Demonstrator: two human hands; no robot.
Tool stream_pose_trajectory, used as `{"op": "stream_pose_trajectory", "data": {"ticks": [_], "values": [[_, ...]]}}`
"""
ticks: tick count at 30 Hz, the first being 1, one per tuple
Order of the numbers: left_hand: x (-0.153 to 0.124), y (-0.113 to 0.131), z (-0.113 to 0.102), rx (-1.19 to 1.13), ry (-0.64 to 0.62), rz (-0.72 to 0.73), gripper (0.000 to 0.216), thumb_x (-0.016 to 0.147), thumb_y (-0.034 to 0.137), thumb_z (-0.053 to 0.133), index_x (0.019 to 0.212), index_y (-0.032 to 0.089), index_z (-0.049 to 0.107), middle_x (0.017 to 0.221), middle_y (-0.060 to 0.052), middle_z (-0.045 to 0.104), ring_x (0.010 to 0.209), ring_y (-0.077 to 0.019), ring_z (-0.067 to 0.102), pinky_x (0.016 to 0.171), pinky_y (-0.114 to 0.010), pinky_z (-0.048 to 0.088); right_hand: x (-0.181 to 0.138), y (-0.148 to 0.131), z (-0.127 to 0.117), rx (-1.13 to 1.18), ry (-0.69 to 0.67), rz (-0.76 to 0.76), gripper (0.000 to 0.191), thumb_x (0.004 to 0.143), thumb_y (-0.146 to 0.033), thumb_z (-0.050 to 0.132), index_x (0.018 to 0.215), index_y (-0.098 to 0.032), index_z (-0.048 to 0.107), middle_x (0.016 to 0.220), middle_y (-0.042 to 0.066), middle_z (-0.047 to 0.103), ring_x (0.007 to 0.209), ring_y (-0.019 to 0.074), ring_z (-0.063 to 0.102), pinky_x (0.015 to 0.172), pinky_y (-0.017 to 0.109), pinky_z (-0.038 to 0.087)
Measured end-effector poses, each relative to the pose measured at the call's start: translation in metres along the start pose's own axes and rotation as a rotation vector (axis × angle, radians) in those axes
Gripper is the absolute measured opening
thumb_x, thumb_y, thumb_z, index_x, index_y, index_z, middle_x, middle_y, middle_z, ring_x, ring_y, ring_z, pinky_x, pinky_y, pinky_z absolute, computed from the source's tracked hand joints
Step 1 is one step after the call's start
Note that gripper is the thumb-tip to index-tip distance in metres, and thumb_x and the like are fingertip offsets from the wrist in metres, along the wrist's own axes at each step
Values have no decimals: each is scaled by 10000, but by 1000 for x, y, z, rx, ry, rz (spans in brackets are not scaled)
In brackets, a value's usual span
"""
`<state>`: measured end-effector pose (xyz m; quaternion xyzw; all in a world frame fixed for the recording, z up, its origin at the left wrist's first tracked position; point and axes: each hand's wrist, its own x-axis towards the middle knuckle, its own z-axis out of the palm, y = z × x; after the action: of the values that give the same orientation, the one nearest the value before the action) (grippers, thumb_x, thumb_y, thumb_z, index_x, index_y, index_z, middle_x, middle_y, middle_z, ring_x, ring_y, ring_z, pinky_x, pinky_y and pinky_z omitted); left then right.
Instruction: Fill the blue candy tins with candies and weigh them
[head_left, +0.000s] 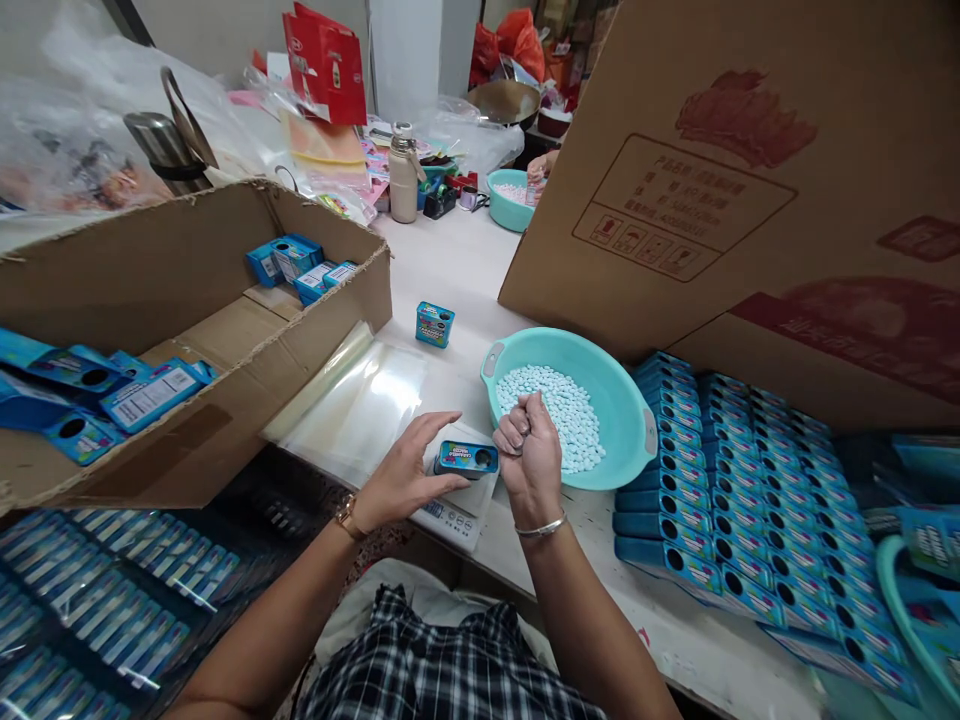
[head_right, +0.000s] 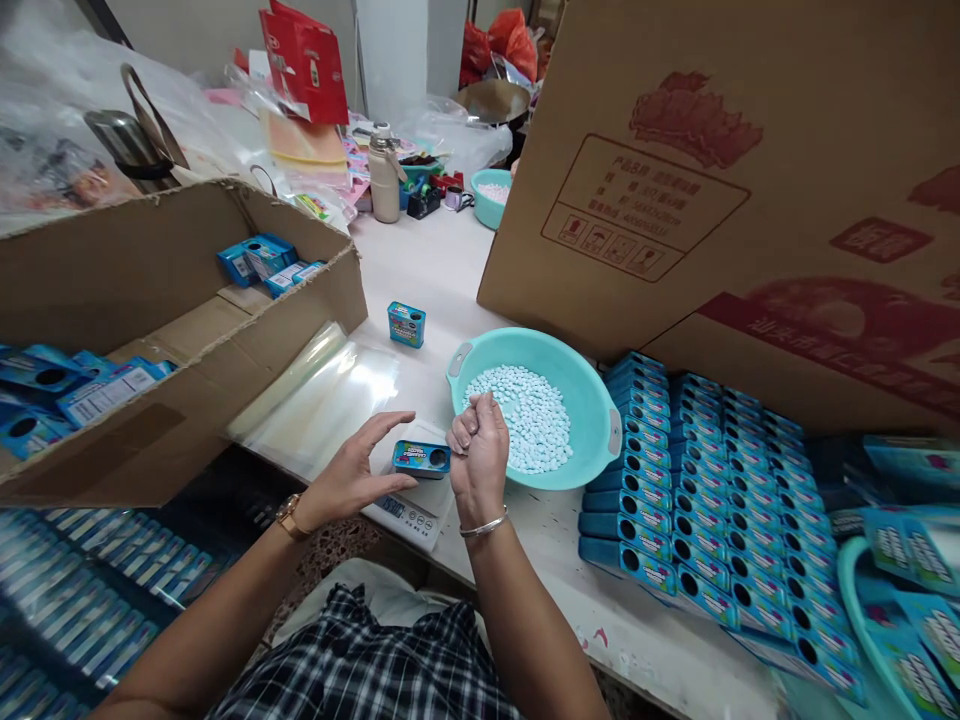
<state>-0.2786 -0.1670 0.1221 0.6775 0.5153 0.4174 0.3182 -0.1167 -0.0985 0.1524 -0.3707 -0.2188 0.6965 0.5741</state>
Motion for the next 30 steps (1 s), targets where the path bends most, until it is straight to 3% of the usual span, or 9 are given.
{"op": "stream_pose_trajectory", "data": {"ticks": [3,7,12,16,18,21,26,30], "values": [[1,-1,5,12,-26,6,743,756,382,777,1414,300,443,1355,-107,530,1295,-296,477,1108,-491,405,0,-2,-2,-114,-44,-25,328,826,-510,657,815,-213,516,553,-115,244,408,45,175,375,179,168],[0,-6,8,24,-37,-3,745,759,358,774,1418,320,431,1349,-100,528,1289,-294,479,1103,-494,412,5,-12,-12,-458,-219,-2,348,801,-524,684,796,-195,568,493,-119,247,414,44,168,399,187,137],[-2,-9,9,23,-21,-11,720,763,358,772,1402,299,446,1352,-100,527,1289,-284,477,1109,-471,402,9,-26,-22,-664,-371,159,368,824,-540,607,802,-173,618,523,-96,312,426,48,183,411,204,134],[-4,-8,8,14,-14,-17,710,769,359,769,1397,297,444,1361,-101,521,1294,-281,474,1107,-467,401,6,-29,-24,-760,-419,284,246,844,-395,522,855,-174,629,571,-84,334,434,61,186,419,219,136],[-5,-8,7,10,-7,-17,710,767,364,772,1394,295,446,1358,-104,523,1292,-282,478,1108,-470,398,3,-30,-25,-919,-467,201,208,847,-331,499,862,-174,635,586,-69,382,468,79,271,451,222,207],[-7,-10,3,12,5,-12,707,768,366,772,1391,284,449,1357,-107,526,1288,-280,484,1114,-468,391,-3,-30,-25,-1207,-559,-38,214,900,-333,476,855,-184,623,701,-23,536,637,117,461,597,239,335],[-10,-11,-1,21,27,-30,704,773,368,769,1393,269,450,1359,-107,529,1290,-274,485,1118,-463,383,-14,-30,-21,-1544,-631,-186,278,967,-410,442,858,-212,603,735,-9,615,689,144,530,642,261,311],[-13,-11,-2,16,38,-36,695,775,366,767,1390,266,459,1355,-102,536,1290,-277,487,1112,-465,388,-15,-27,-23,-1598,-623,-242,281,979,-390,425,857,-220,614,740,-3,637,690,153,555,645,259,317]]}}
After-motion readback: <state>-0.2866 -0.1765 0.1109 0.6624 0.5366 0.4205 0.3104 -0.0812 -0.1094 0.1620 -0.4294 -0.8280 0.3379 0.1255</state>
